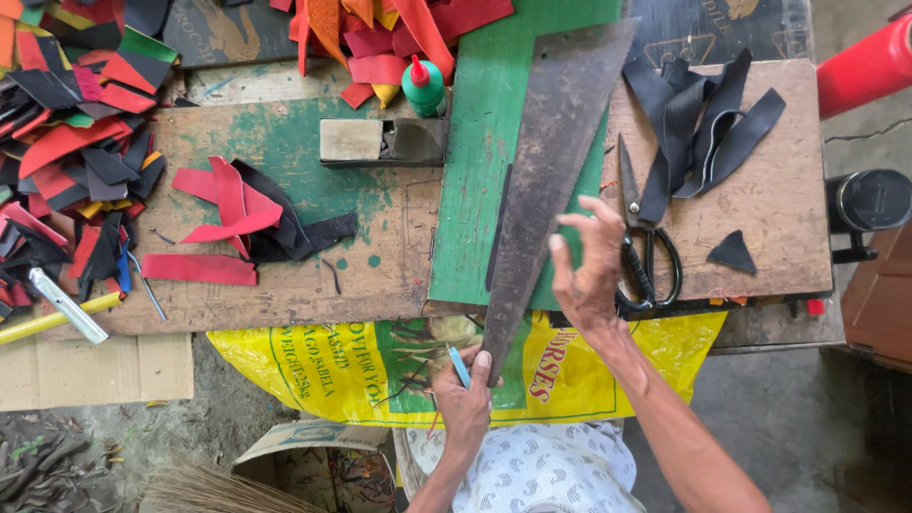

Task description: The person cuts strips of black rubber material using a utility knife and a saw blade as a straightedge on a wooden workbench. The person repeatedly positions the rubber strip, cuts along the edge, and sets the cut piece aside.

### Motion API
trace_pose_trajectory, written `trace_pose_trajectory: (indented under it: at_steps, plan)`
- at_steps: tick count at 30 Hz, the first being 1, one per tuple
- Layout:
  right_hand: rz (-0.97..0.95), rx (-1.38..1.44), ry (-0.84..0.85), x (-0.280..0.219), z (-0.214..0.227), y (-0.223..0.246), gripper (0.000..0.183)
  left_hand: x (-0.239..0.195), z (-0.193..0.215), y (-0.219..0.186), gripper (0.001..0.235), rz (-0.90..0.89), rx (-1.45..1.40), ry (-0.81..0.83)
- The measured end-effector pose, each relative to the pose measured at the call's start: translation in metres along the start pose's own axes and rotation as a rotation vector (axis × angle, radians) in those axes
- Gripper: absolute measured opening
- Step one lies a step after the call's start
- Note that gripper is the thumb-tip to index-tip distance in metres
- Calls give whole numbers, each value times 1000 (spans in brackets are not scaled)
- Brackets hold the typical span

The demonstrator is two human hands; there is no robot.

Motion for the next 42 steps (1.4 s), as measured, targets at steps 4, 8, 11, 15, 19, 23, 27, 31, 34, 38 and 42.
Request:
trace_pose_trajectory:
  at_steps: [4,8,11,15,19,23,27,31,34,38,42]
  plan:
    - [215,-353,257,29,-12,18,52,14,-2,-10,31,-104,140,-14]
    - [184,-428,290,44,-21,17,59,38,-2,-14,33,-82,153,10]
    - [175,-443,257,52,-23,15,59,54,-3,-22,35,-111,219,69]
    - [123,-309,261,53,-26,17,58,57,-3,-16,35,-26,75,110]
    - [36,-303,346,36,-33,32,92,56,-6,-20,34,-68,52,99]
    - [14,-340,418,24,-40,39,110,48,-6,-19,34,-73,22,115]
    - [11,-348,441,28,-35,38,111,51,-13,-20,34,-62,41,113]
    - [55,-341,436,26,-29,36,108,49,-13,-15,34,-52,28,100]
    - [96,-350,459,32,-20,31,98,46,-14,-13,34,-58,46,101]
    - [127,-364,455,33,-13,25,84,42,-17,-13,34,-115,157,69]
    - [167,-379,417,33,-18,24,83,45,-16,-15,32,-103,110,63]
Point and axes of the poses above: each hand's wrist, its own x-axis towards the middle knuckle, its own z-axis out of the back of the hand, y = z × x, the point moved 4 cm from there along x, towards the middle knuckle, and after that the axes turned 9 degrees about y, right-handed, at the moved point
